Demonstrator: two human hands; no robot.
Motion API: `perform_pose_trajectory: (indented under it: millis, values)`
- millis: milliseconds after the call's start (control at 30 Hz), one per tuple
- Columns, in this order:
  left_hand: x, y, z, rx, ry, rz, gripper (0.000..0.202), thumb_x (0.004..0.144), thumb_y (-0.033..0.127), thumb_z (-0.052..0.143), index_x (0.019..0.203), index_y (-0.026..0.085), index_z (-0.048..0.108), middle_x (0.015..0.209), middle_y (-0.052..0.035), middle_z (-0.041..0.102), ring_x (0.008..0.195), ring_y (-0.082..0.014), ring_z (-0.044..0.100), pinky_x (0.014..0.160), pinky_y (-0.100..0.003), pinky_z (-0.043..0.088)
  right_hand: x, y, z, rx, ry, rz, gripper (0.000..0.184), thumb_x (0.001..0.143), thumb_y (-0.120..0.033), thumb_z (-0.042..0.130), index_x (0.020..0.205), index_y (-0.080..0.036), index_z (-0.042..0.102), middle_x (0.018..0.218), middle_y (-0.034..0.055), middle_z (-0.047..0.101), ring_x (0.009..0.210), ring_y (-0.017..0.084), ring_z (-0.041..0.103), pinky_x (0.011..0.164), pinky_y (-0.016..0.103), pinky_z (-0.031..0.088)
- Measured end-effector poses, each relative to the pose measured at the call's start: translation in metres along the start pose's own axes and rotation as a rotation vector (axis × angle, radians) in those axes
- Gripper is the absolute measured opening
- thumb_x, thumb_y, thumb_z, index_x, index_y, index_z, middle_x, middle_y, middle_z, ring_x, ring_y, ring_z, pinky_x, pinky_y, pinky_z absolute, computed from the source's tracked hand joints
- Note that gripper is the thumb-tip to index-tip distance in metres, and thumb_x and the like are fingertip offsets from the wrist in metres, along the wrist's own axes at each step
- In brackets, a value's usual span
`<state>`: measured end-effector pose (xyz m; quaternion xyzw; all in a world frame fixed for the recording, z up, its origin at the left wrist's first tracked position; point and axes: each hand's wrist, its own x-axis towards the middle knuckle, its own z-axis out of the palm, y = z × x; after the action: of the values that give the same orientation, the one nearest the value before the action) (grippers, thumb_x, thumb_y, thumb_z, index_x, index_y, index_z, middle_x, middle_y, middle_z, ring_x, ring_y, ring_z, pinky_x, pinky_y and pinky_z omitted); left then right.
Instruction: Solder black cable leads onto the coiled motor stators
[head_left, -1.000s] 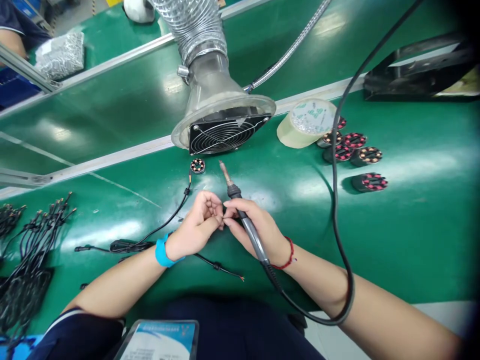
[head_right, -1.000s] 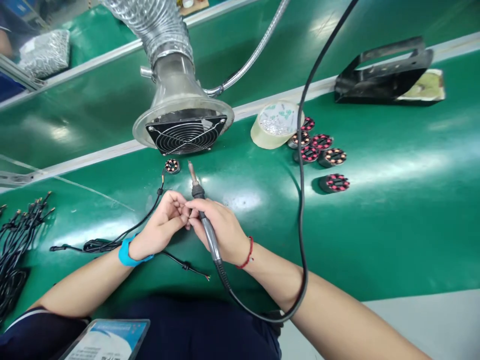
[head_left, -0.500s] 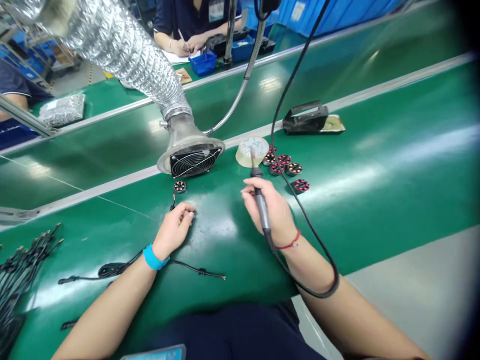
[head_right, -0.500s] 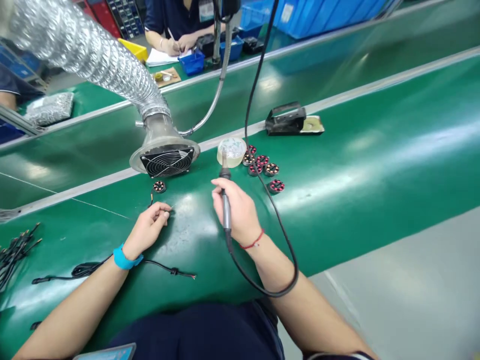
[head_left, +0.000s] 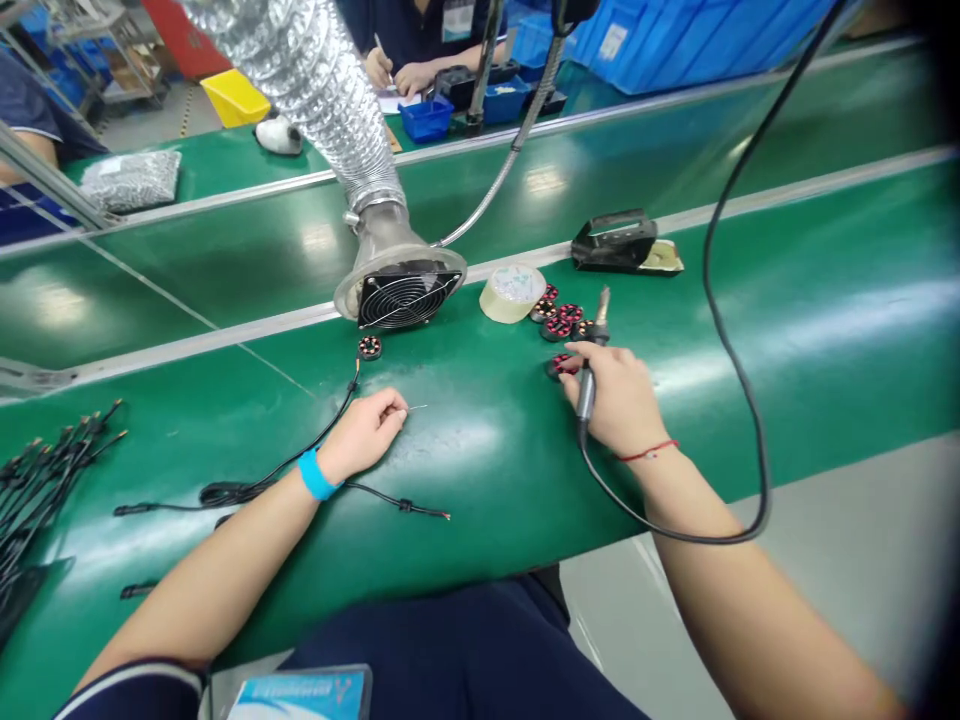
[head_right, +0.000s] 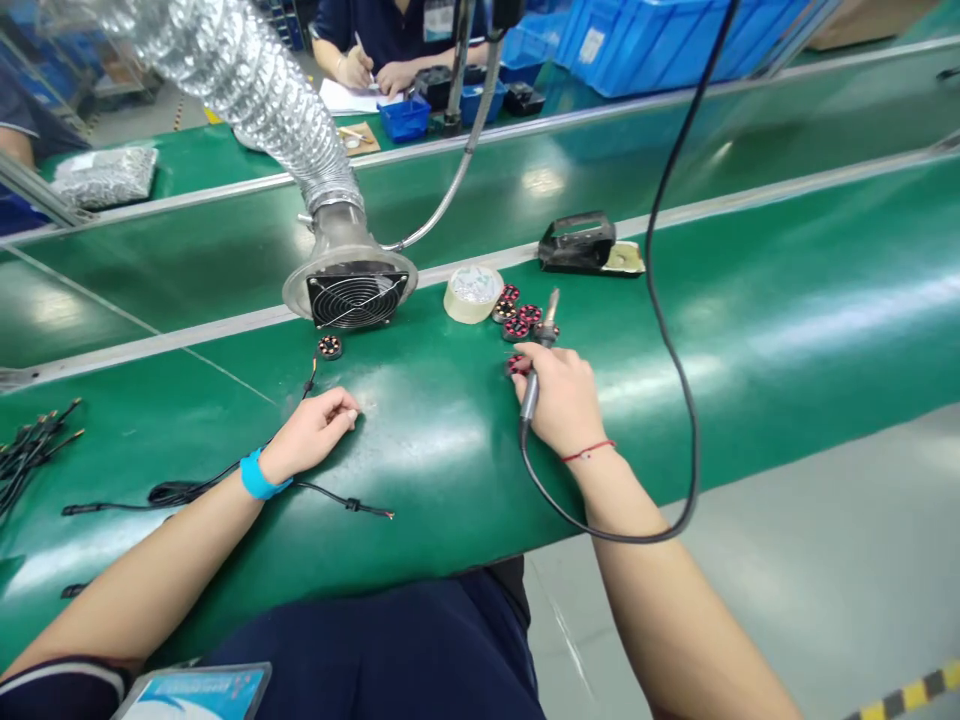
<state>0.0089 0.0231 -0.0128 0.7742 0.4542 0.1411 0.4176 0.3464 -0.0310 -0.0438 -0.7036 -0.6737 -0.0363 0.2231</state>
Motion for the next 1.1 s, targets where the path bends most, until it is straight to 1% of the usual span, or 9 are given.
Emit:
perform_pose_trajectory:
  millis: [200, 300, 367, 467, 567, 733, 867, 1033, 1100]
  values:
    - [-0.004, 0.005, 0.005, -0.029, -0.006, -0.013, 0.011, 0.088, 0.02, 0.049, 0.092, 0.015, 0.058, 0.075, 0.001, 0.058, 0.068, -0.0116, 0.051, 0.066, -0.025, 0.039, -0.004, -0.079, 0.019, 0.3, -0.119, -0.42, 0.027, 0.087, -0.017, 0.054, 0.113, -0.021, 0.06, 0.102, 0.0081, 0.073, 0.099, 0.029, 0.06, 0.084, 0.047, 0.05]
    - [-0.006, 0.009, 0.007, 0.001, -0.017, -0.046, 0.013, 0.087, 0.02, 0.054, 0.098, 0.015, 0.058, 0.067, 0.0046, 0.05, 0.063, -0.0111, 0.046, 0.062, -0.025, 0.036, -0.009, -0.105, 0.021, 0.356, -0.096, -0.423, 0.03, 0.087, -0.021, 0.057, 0.117, -0.021, 0.056, 0.094, 0.0078, 0.072, 0.09, 0.028, 0.06, 0.08, 0.045, 0.052]
    - [-0.008, 0.012, 0.007, 0.049, -0.046, -0.055, 0.016, 0.088, 0.023, 0.057, 0.101, 0.014, 0.058, 0.066, 0.0052, 0.048, 0.062, -0.0116, 0.045, 0.061, -0.025, 0.034, -0.011, -0.115, 0.022, 0.39, -0.093, -0.375, 0.04, 0.085, -0.028, 0.062, 0.123, -0.02, 0.051, 0.094, 0.0081, 0.07, 0.088, 0.028, 0.06, 0.08, 0.046, 0.053]
    - [-0.01, 0.015, 0.008, 0.162, -0.062, -0.037, 0.022, 0.089, 0.032, 0.061, 0.102, 0.014, 0.059, 0.072, 0.0029, 0.052, 0.067, -0.0135, 0.048, 0.062, -0.027, 0.034, -0.011, -0.123, 0.028, 0.427, -0.141, -0.297, 0.053, 0.082, -0.037, 0.067, 0.128, -0.02, 0.047, 0.098, 0.0095, 0.067, 0.091, 0.03, 0.062, 0.082, 0.048, 0.054]
    - [-0.011, 0.015, 0.011, 0.303, -0.057, -0.012, 0.028, 0.091, 0.039, 0.06, 0.105, 0.015, 0.06, 0.083, -0.0013, 0.058, 0.075, -0.0167, 0.055, 0.066, -0.029, 0.038, -0.012, -0.129, 0.038, 0.489, -0.166, -0.234, 0.05, 0.084, -0.037, 0.065, 0.127, -0.021, 0.046, 0.102, 0.0099, 0.066, 0.091, 0.029, 0.064, 0.083, 0.049, 0.056]
    - [-0.012, 0.014, 0.011, 0.474, -0.115, 0.0, 0.03, 0.096, 0.041, 0.052, 0.103, 0.014, 0.062, 0.101, -0.0077, 0.063, 0.089, -0.0218, 0.061, 0.073, -0.032, 0.044, -0.018, -0.132, 0.052, 0.723, -0.223, -0.262, 0.05, 0.088, -0.034, 0.061, 0.132, -0.025, 0.038, 0.118, 0.0122, 0.064, 0.107, 0.027, 0.066, 0.091, 0.049, 0.057]
    - [-0.012, 0.017, 0.004, 0.45, -0.101, -0.047, 0.019, 0.095, 0.028, 0.052, 0.094, 0.015, 0.065, 0.095, -0.0053, 0.063, 0.084, -0.0189, 0.061, 0.075, -0.031, 0.045, -0.02, -0.129, 0.053, 0.802, -0.244, -0.287, 0.051, 0.088, -0.027, 0.059, 0.133, -0.026, 0.034, 0.123, 0.0133, 0.063, 0.111, 0.025, 0.066, 0.094, 0.049, 0.057]
    - [-0.012, 0.022, 0.008, 0.413, -0.048, -0.099, 0.033, 0.091, 0.047, 0.057, 0.081, 0.016, 0.065, 0.088, -0.0036, 0.062, 0.076, -0.0171, 0.06, 0.067, -0.03, 0.043, -0.019, -0.125, 0.049, 0.779, -0.227, -0.297, 0.061, 0.08, -0.016, 0.057, 0.134, -0.026, 0.033, 0.122, 0.012, 0.063, 0.115, 0.027, 0.064, 0.097, 0.051, 0.053]
    - [-0.013, 0.023, 0.012, 0.481, -0.037, -0.106, 0.03, 0.092, 0.043, 0.056, 0.082, 0.016, 0.065, 0.09, -0.0043, 0.062, 0.078, -0.0178, 0.061, 0.067, -0.031, 0.042, -0.018, -0.126, 0.048, 0.758, -0.229, -0.284, 0.063, 0.076, -0.013, 0.054, 0.134, -0.026, 0.033, 0.12, 0.0111, 0.064, 0.114, 0.027, 0.064, 0.095, 0.05, 0.053]
